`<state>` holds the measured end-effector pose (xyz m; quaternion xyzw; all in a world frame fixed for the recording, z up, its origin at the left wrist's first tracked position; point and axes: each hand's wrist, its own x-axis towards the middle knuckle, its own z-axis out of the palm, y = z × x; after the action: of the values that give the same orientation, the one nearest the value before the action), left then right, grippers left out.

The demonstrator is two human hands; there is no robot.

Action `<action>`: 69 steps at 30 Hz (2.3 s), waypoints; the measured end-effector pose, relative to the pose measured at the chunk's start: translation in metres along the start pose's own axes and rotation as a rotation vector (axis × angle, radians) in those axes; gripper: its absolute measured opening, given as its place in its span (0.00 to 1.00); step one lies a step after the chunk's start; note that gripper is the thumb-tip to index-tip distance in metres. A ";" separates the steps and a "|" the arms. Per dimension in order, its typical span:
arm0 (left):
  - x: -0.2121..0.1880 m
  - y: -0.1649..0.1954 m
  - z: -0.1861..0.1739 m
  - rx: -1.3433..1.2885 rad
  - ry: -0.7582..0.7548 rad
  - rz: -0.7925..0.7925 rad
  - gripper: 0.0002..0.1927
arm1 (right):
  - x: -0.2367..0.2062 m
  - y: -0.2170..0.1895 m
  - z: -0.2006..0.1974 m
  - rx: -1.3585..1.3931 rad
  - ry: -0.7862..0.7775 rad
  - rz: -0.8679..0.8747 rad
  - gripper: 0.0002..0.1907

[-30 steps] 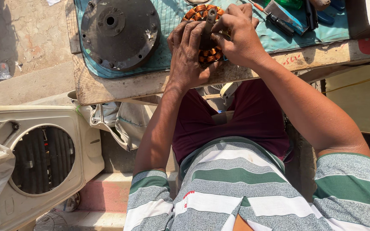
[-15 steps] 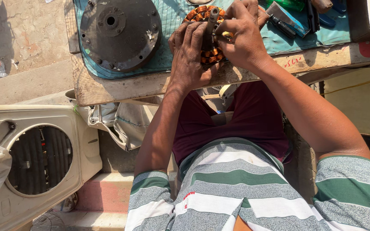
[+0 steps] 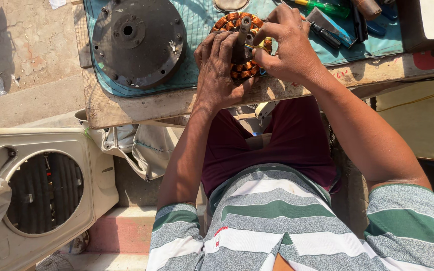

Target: The person works at a bench reassembling an electric fan motor. They fit the copper-wound stator onto the shaft assembly, press the rotor and end bells together by hand, brush dust off the metal housing parts, and fit small bearing components into the housing.

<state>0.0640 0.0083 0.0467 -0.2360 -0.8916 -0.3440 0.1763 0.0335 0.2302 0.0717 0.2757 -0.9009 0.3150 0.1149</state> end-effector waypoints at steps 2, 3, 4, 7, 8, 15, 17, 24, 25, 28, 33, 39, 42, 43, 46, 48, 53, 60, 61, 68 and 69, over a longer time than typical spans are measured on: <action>0.000 -0.001 0.002 0.017 -0.021 -0.014 0.55 | 0.000 -0.001 -0.001 -0.025 0.006 0.019 0.06; 0.000 -0.001 0.003 0.015 -0.014 -0.011 0.55 | 0.001 -0.002 0.000 -0.036 0.005 0.018 0.07; 0.000 -0.002 0.004 0.012 -0.006 -0.007 0.55 | 0.002 -0.003 0.002 -0.048 0.004 0.017 0.07; 0.000 -0.002 0.005 0.013 -0.015 -0.024 0.55 | 0.004 -0.004 0.012 0.002 -0.006 0.024 0.08; 0.000 -0.002 0.005 0.017 -0.022 -0.035 0.56 | 0.004 -0.004 0.016 0.034 -0.009 0.026 0.09; -0.001 -0.001 0.003 0.007 -0.021 -0.007 0.54 | -0.001 -0.002 0.038 0.348 0.123 0.175 0.08; 0.000 -0.001 0.003 0.007 -0.019 -0.001 0.54 | 0.001 -0.003 0.039 0.364 0.132 0.179 0.07; 0.001 0.000 0.001 -0.012 -0.038 -0.042 0.54 | 0.002 -0.015 0.003 -0.090 0.092 -0.043 0.12; 0.001 -0.001 0.001 -0.024 -0.028 -0.039 0.54 | 0.001 -0.016 -0.002 -0.147 0.088 -0.069 0.15; 0.001 -0.001 0.000 -0.028 -0.032 -0.043 0.55 | 0.001 -0.020 -0.003 -0.197 0.096 -0.098 0.11; 0.002 0.001 0.003 -0.018 -0.010 -0.030 0.53 | 0.003 -0.014 0.018 -0.222 0.112 -0.119 0.04; 0.002 0.000 0.000 -0.072 -0.008 -0.016 0.52 | -0.004 -0.006 0.033 0.092 0.194 -0.069 0.05; 0.003 0.000 -0.001 -0.082 -0.018 -0.012 0.51 | -0.002 -0.010 0.037 0.168 0.229 0.031 0.07; 0.004 0.000 -0.002 -0.094 -0.021 -0.003 0.50 | 0.000 -0.012 0.037 0.266 0.223 0.110 0.07; 0.005 0.002 -0.002 -0.101 -0.010 0.001 0.49 | 0.003 -0.017 0.030 0.376 0.182 0.190 0.06; 0.005 0.002 -0.003 -0.098 -0.008 -0.014 0.49 | 0.001 -0.020 0.020 0.236 0.157 0.090 0.07; 0.005 0.001 -0.004 -0.133 -0.014 -0.042 0.47 | -0.010 -0.027 0.001 -0.208 0.133 -0.163 0.14; 0.005 0.002 -0.003 -0.142 -0.012 -0.017 0.49 | -0.002 -0.024 0.008 -0.387 0.102 -0.130 0.04; 0.005 0.003 -0.003 -0.142 -0.011 -0.022 0.49 | 0.000 -0.022 0.008 -0.363 0.091 -0.124 0.05; 0.006 0.002 -0.002 -0.142 -0.009 -0.027 0.47 | 0.004 -0.006 0.013 -0.401 0.058 -0.210 0.04; 0.006 0.001 -0.001 -0.133 -0.007 -0.026 0.47 | 0.003 -0.005 0.016 -0.364 0.060 -0.217 0.04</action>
<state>0.0601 0.0102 0.0506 -0.2367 -0.8704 -0.4038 0.1526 0.0335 0.2162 0.0628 0.3364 -0.9040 0.1411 0.2229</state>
